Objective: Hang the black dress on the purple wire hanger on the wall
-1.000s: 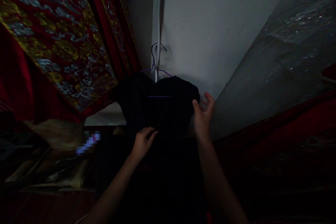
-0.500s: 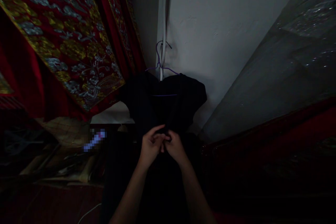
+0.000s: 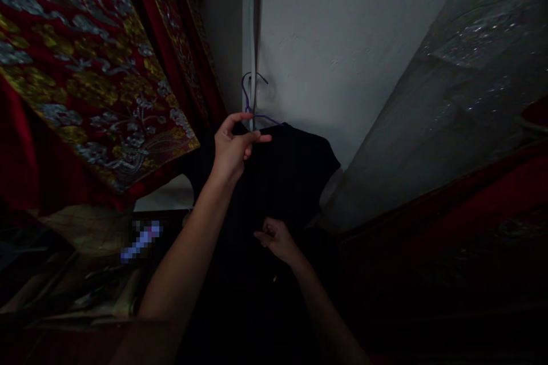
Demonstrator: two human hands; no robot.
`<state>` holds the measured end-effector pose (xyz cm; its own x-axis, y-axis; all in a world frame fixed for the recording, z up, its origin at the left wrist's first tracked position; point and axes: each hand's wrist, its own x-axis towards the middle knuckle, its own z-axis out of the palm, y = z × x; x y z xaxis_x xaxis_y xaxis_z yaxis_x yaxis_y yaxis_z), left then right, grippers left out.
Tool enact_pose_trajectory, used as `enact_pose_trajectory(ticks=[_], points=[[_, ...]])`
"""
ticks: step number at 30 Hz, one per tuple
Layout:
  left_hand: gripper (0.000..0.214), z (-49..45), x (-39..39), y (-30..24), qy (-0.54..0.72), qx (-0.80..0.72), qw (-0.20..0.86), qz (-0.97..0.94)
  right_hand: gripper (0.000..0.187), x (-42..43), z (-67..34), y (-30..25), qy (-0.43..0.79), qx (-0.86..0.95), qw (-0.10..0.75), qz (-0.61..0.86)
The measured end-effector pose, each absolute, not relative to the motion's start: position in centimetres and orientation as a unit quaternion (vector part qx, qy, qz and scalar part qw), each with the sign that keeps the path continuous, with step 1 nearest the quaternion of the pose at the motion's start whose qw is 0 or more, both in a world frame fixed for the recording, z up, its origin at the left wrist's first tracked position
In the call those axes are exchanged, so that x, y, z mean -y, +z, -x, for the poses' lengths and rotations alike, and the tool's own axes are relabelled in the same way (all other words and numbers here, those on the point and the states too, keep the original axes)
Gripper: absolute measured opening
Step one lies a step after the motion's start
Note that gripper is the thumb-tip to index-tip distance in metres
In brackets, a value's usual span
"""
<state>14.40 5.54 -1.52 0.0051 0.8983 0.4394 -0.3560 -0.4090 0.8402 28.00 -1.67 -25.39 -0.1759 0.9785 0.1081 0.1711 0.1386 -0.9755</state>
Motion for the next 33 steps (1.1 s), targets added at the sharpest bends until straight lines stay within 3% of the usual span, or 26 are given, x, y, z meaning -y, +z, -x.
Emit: enact_pose_trajectory(ticks=[6, 9, 12, 14, 16, 19, 24, 28, 33], points=[[0.039, -14.7, -3.9, -2.7, 0.604, -0.268, 0.462, -0.592, 0.036, 0.8, -29.4, -22.7, 0.499, 0.654, 0.351, 0.448], [0.035, -13.8, -3.3, -3.2, 0.597, -0.264, 0.452, -0.607, 0.031, 0.5, -30.3, -18.5, 0.467, 0.653, 0.423, 0.42], [0.033, -13.3, -2.9, -2.8, 0.586, -0.25, 0.444, -0.63, 0.031, -0.1, -30.7, -12.4, 0.365, 0.659, 0.534, 0.383], [0.035, -13.2, -2.8, -2.4, 0.578, -0.243, 0.441, -0.642, 0.037, -0.8, -30.4, -8.3, 0.267, 0.696, 0.563, 0.356], [0.038, -13.2, -2.8, -2.3, 0.579, -0.24, 0.437, -0.645, 0.034, -1.5, -30.0, -5.2, 0.168, 0.741, 0.546, 0.352], [0.041, -12.8, -3.0, -2.9, 0.588, -0.252, 0.417, -0.645, 0.015, -2.5, -29.2, -3.0, 0.057, 0.793, 0.478, 0.372], [0.042, -12.2, -3.6, -4.1, 0.59, -0.291, 0.388, -0.645, 0.014, -3.6, -27.9, -3.8, -0.041, 0.799, 0.45, 0.396], [0.066, -12.6, -4.7, -5.3, 0.601, -0.314, 0.354, -0.645, 0.015, -4.7, -26.7, -4.1, -0.031, 0.762, 0.527, 0.376], [0.1, -13.5, -4.3, -9.9, 0.509, -0.376, 0.333, -0.699, 0.026, -5.5, -27.5, -1.9, 0.054, 0.639, 0.699, 0.318]])
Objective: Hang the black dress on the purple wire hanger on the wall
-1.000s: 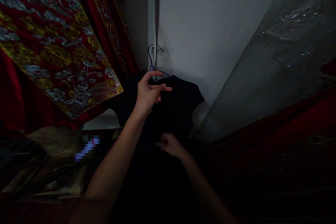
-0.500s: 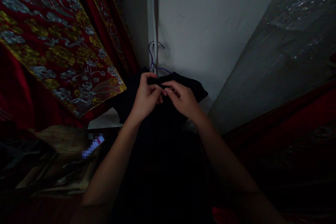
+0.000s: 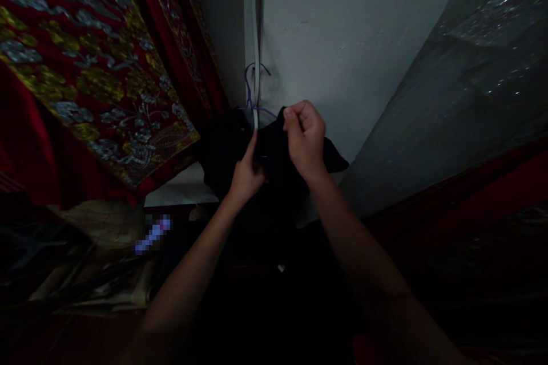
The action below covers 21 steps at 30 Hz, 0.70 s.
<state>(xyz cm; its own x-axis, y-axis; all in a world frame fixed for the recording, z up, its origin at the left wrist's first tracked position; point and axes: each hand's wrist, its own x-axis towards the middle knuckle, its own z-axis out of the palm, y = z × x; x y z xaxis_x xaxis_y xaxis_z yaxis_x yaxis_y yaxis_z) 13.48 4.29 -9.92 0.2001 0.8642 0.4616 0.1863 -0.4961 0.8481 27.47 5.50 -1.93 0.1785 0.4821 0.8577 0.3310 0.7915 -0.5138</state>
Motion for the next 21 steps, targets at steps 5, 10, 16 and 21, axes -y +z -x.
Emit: enact_pose_trajectory(ticks=[5, 10, 16, 21], points=[[0.091, -13.6, -1.9, -13.1, 0.461, -0.385, 0.288, -0.746, 0.023, -4.1, -32.5, -1.3, 0.149, 0.474, 0.816, 0.295], [0.069, -13.6, -3.5, -10.4, 0.488, -0.44, 0.154, -0.738, 0.01, -0.5, -36.3, -3.6, 0.375, 0.27, 0.86, 0.218], [0.106, -13.2, -7.6, -8.8, 0.503, -0.521, 0.107, -0.681, 0.007, 4.6, -35.2, -10.0, 0.554, 0.112, 0.808, 0.165], [0.09, -11.7, -10.3, -8.2, 0.584, -0.485, 0.037, -0.65, 0.006, 7.3, -33.4, -13.7, 0.55, 0.132, 0.795, 0.218]])
